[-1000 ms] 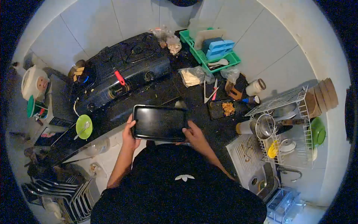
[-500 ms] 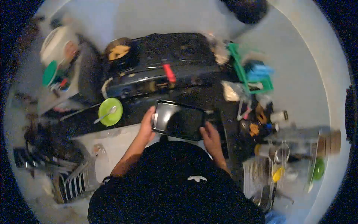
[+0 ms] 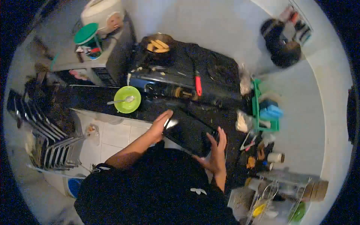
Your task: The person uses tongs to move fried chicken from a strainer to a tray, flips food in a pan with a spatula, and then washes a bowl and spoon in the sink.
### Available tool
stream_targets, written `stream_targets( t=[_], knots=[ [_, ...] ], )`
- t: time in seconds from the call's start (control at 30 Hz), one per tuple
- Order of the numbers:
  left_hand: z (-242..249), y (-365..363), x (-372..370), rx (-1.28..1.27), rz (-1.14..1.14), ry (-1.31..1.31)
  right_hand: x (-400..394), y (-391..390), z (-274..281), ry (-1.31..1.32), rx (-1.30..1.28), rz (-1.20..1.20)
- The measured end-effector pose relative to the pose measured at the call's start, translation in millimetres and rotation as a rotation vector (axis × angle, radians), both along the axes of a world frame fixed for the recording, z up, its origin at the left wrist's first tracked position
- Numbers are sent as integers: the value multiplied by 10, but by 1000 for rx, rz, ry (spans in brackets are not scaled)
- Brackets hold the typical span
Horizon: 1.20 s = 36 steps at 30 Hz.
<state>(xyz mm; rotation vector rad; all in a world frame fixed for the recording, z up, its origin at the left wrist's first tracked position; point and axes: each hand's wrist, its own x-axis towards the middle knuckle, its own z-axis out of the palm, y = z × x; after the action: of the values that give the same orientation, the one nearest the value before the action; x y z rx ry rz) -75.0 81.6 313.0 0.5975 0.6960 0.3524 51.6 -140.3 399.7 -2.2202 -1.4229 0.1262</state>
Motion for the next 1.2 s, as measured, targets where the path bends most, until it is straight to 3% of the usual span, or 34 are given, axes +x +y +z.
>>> stream_targets(
  t=[0.1, 0.13, 0.3, 0.43, 0.57, 0.63, 0.7, 0.77, 0.83, 0.87, 0.9, 1.0, 1.1, 1.2],
  knots=[
    [-160, -57, 87, -1, -54, -109, 100, -133, 112, 53, -3, 31],
    [54, -124, 132, -29, -48, -33, 119, -210, 134, 72, -4, -28],
    [72, -403, 458, 85, -197, -52, 177, -689, 132, 98, -37, -53],
    [220, -904, 793, 109, -319, -10, 141, -1273, 213, 87, -19, -191],
    [234, -1521, 1239, 152, -620, -98, -4, -1949, 281, 29, -11, -368],
    [595, -1979, 1351, 126, -672, -79, -88, -2307, 313, 3, -38, -498],
    [722, -2418, 1518, 44, -870, -233, -237, -2796, 310, 172, 139, -600],
    [718, -2835, 1670, 41, -954, -189, -414, -3254, 155, 147, 240, -650],
    [855, -3167, 1716, -254, -1326, -539, -653, -3636, -19, 564, 651, -681],
    [943, -3398, 1708, -40, -1346, -453, -763, -3799, -147, 638, 784, -694],
    [890, -3534, 1748, -38, -1375, -456, -908, -3980, -171, 625, 801, -715],
    [752, -3801, 1779, 119, -1417, -412, -1231, -4368, -175, 1008, 1467, -836],
    [741, -4012, 1815, 286, -1461, -434, -1122, -4807, 40, 873, 1520, -886],
    [796, -4216, 1821, 373, -1451, -435, -843, -5229, -31, 918, 1660, -981]
  ],
)
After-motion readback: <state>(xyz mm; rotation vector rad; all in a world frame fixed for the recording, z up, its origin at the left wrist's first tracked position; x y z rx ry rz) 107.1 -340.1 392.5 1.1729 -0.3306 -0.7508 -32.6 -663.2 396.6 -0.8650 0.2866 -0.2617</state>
